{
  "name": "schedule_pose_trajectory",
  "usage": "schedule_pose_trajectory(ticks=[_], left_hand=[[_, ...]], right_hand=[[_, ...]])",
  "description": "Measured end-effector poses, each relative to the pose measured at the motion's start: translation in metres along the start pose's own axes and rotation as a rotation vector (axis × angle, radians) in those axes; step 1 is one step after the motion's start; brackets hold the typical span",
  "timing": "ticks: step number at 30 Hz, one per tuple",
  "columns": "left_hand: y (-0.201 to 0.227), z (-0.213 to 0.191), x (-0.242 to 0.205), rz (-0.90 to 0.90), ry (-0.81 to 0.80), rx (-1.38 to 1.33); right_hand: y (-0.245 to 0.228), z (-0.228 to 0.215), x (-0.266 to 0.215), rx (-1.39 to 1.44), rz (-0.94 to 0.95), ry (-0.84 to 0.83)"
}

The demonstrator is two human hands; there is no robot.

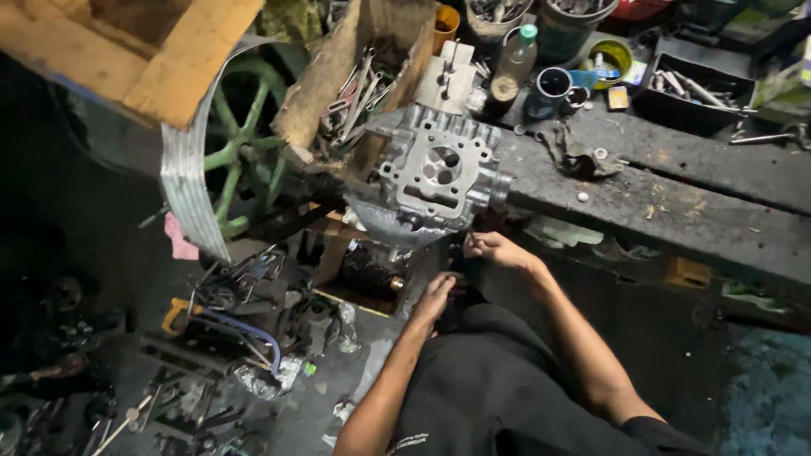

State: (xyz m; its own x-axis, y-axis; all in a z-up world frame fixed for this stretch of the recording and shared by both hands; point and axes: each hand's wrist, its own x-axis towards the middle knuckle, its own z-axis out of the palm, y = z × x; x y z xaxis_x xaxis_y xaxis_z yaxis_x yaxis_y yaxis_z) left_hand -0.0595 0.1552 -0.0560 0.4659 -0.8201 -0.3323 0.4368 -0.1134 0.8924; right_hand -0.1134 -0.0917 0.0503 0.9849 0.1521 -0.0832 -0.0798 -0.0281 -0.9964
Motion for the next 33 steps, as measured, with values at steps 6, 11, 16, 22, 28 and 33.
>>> schedule_pose_trajectory(ticks=[6,11,16,22,28,33], left_hand=[[0.007,0.005,0.015,-0.144,0.068,-0.173],[0.022,0.008,0.035,-0.082,0.255,-0.025],[0.036,0.0,0.058,-0.187,0.371,-0.06],[0.045,-0.017,0.082,-0.231,0.492,0.605],[0.026,0.012,0.08,0.107,0.418,0.429],[0.061,0.045,0.159,0.286,0.297,0.18]], right_hand=[[-0.01,0.009,0.013,0.182,-0.062,-0.081],[0.008,-0.019,0.008,-0.213,-0.098,0.086],[0.055,-0.03,-0.006,-0.009,0.11,0.048],[0.048,-0.019,-0.01,0.126,0.25,0.451],[-0.05,-0.019,0.052,0.138,0.084,1.14],[-0.069,0.033,0.059,-0.327,-0.515,0.867]])
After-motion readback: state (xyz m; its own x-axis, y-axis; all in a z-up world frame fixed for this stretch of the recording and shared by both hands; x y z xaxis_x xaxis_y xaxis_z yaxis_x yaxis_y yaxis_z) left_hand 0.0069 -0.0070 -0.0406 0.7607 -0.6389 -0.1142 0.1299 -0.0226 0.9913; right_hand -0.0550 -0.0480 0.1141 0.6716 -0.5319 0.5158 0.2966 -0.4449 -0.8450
